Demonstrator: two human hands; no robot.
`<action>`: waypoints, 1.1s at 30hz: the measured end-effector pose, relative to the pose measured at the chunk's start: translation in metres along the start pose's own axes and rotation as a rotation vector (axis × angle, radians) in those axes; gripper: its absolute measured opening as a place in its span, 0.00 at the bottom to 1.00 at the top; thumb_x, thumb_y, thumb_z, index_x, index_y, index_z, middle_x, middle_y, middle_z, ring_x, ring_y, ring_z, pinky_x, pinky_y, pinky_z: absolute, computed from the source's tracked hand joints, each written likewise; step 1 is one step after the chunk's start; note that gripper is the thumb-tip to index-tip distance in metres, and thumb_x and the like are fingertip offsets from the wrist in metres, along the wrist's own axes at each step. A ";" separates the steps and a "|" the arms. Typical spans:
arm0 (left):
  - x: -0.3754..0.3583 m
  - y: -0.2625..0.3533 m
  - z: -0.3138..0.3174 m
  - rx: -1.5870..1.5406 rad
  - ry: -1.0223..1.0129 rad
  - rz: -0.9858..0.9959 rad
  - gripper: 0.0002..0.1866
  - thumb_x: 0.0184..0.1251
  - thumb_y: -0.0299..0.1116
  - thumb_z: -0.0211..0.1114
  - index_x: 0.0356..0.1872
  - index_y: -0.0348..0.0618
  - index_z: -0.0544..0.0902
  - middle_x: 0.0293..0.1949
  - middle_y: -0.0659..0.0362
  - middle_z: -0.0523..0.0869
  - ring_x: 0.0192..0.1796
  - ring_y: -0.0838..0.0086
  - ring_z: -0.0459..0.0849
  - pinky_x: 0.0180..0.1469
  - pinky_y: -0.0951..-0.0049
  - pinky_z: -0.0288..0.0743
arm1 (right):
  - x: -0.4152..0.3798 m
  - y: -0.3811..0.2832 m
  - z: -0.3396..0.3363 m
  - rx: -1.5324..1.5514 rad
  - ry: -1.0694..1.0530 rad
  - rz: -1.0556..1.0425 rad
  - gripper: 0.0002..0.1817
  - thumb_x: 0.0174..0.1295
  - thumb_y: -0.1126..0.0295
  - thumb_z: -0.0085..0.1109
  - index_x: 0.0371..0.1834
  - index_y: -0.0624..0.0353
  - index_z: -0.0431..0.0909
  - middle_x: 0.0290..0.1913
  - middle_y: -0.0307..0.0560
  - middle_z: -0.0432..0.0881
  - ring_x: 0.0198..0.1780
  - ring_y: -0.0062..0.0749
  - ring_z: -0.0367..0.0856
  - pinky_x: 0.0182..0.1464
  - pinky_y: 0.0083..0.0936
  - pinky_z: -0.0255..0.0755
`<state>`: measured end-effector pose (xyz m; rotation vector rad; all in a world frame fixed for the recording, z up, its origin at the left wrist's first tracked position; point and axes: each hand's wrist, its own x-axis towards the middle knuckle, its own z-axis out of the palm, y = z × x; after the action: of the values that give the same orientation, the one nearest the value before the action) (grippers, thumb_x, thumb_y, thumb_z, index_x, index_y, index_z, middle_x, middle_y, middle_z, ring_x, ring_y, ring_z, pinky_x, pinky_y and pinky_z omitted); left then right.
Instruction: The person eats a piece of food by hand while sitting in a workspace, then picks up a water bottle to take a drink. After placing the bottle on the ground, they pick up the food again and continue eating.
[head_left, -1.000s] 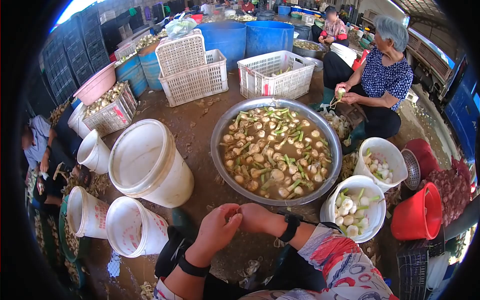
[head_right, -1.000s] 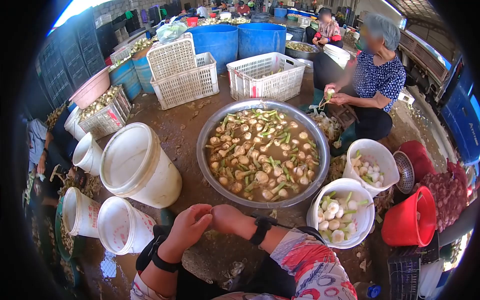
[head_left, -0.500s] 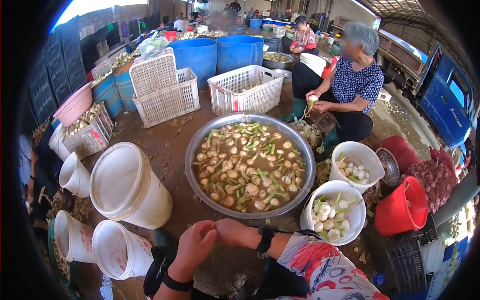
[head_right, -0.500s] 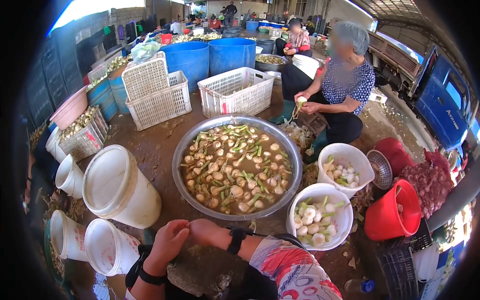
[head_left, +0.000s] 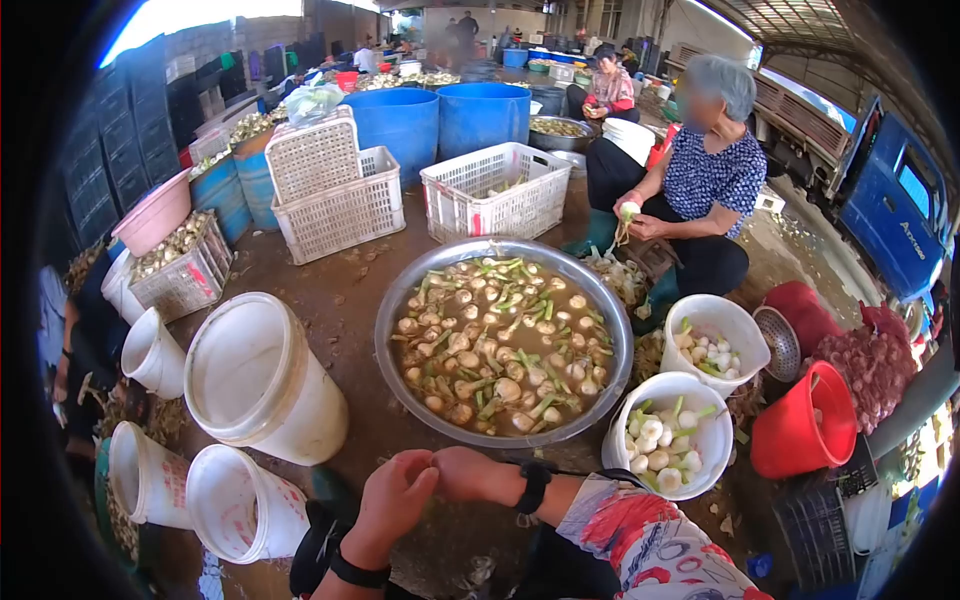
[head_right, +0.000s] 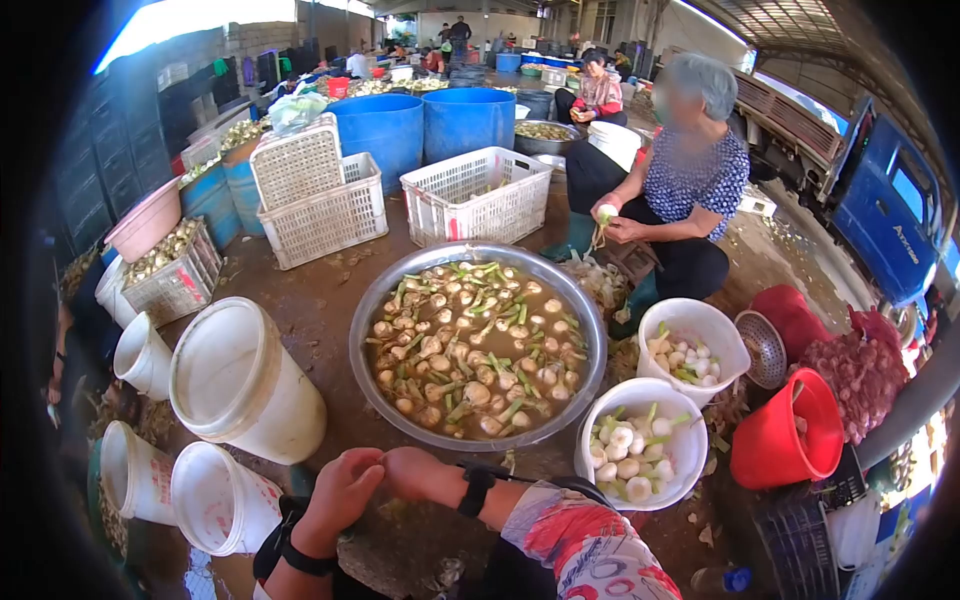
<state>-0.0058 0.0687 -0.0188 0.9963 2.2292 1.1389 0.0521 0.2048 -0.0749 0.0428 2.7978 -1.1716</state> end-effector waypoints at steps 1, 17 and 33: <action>0.001 0.000 -0.001 0.002 -0.009 0.005 0.16 0.54 0.38 0.59 0.41 0.38 0.78 0.35 0.50 0.82 0.41 0.62 0.81 0.43 0.69 0.72 | 0.001 0.001 -0.001 -0.004 -0.005 -0.015 0.11 0.52 0.64 0.49 0.26 0.58 0.78 0.29 0.56 0.79 0.34 0.51 0.77 0.37 0.38 0.69; 0.000 0.000 -0.001 0.043 -0.021 -0.002 0.16 0.55 0.36 0.60 0.42 0.38 0.77 0.33 0.53 0.82 0.37 0.68 0.82 0.41 0.73 0.73 | 0.003 0.007 0.007 -0.076 -0.012 -0.072 0.10 0.50 0.65 0.50 0.27 0.59 0.77 0.28 0.55 0.79 0.35 0.50 0.77 0.35 0.39 0.69; 0.000 -0.002 -0.001 0.049 -0.018 0.028 0.16 0.56 0.37 0.60 0.43 0.37 0.77 0.36 0.52 0.82 0.40 0.68 0.81 0.43 0.74 0.73 | 0.008 0.022 0.019 -0.017 0.029 -0.089 0.08 0.50 0.68 0.48 0.26 0.58 0.77 0.28 0.55 0.79 0.35 0.50 0.77 0.34 0.40 0.69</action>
<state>-0.0069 0.0674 -0.0203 1.0560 2.2454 1.0877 0.0471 0.2064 -0.1048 -0.0672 2.8623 -1.1749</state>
